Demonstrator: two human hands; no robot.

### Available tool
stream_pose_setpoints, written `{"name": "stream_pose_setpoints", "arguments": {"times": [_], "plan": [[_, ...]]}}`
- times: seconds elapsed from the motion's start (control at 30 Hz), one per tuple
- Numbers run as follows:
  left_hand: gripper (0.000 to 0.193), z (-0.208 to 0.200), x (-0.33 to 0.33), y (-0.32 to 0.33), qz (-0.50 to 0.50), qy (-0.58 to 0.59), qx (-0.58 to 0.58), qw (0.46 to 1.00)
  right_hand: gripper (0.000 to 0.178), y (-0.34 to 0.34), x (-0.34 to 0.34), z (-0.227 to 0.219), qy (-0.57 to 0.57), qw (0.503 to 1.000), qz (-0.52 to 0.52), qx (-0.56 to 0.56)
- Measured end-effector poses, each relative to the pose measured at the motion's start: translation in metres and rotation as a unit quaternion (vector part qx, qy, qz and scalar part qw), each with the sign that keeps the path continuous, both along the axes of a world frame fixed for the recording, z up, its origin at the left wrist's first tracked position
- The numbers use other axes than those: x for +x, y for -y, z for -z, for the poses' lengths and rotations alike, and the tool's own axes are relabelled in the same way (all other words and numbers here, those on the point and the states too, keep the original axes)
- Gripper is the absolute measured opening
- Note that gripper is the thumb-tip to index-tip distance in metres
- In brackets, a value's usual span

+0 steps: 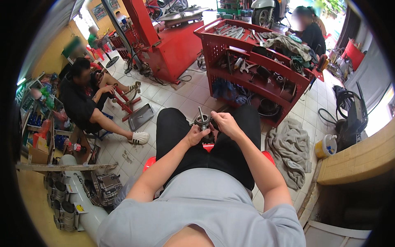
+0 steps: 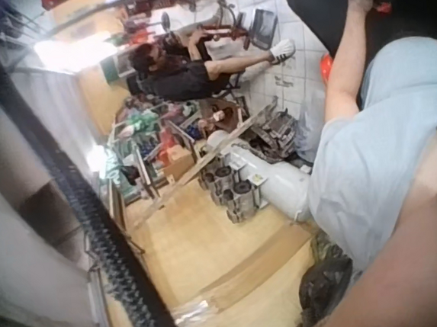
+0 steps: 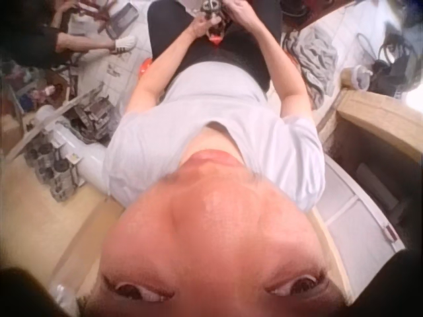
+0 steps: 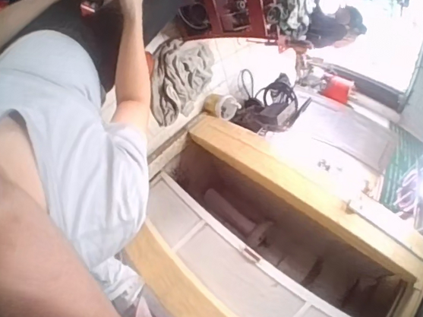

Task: The person sits on a low stool in a workshop and assembles a mechanical component, likely a carburetor, held in their lap. They manipulate small metal parts, including a central shaft and a ring, using their hands to fit and adjust them together.

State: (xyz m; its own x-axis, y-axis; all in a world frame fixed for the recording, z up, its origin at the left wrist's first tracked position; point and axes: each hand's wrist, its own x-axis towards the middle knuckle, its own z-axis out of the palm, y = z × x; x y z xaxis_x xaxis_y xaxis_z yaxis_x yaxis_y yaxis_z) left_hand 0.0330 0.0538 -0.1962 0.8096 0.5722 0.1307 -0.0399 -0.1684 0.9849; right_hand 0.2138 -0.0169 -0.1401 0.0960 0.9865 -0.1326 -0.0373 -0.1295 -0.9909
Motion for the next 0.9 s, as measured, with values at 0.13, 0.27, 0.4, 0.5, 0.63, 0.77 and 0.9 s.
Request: {"name": "stream_pose_setpoints", "arguments": {"times": [0.13,0.27,0.4,0.5,0.63,0.77,0.9], "plan": [[0.04,-0.001,0.005,0.002,0.026,0.06,-0.113,0.991,0.043,0.001,0.004,-0.004,0.013,1.0,0.007,-0.01],[0.037,0.018,0.011,-0.005,0.003,0.105,-0.102,0.989,0.045,0.0,0.005,0.005,0.035,0.999,0.033,-0.008],[0.041,0.0,0.01,-0.001,-0.002,0.132,-0.131,0.983,0.049,0.002,-0.002,-0.014,0.061,0.996,0.058,0.028],[0.039,-0.055,0.01,0.008,0.006,0.193,-0.085,0.977,0.049,0.007,-0.004,-0.048,0.116,0.984,0.071,0.114],[0.028,-0.146,0.008,0.008,-0.029,0.199,0.012,0.98,0.039,0.03,-0.027,-0.154,0.042,0.97,0.093,0.219],[0.029,-0.192,0.004,0.019,-0.036,0.195,0.099,0.975,0.035,0.048,-0.023,-0.179,0.191,0.926,0.141,0.295],[0.035,-0.183,-0.004,0.058,0.034,0.276,-0.071,0.958,0.02,0.079,-0.038,-0.18,0.282,0.891,0.143,0.325]]}}
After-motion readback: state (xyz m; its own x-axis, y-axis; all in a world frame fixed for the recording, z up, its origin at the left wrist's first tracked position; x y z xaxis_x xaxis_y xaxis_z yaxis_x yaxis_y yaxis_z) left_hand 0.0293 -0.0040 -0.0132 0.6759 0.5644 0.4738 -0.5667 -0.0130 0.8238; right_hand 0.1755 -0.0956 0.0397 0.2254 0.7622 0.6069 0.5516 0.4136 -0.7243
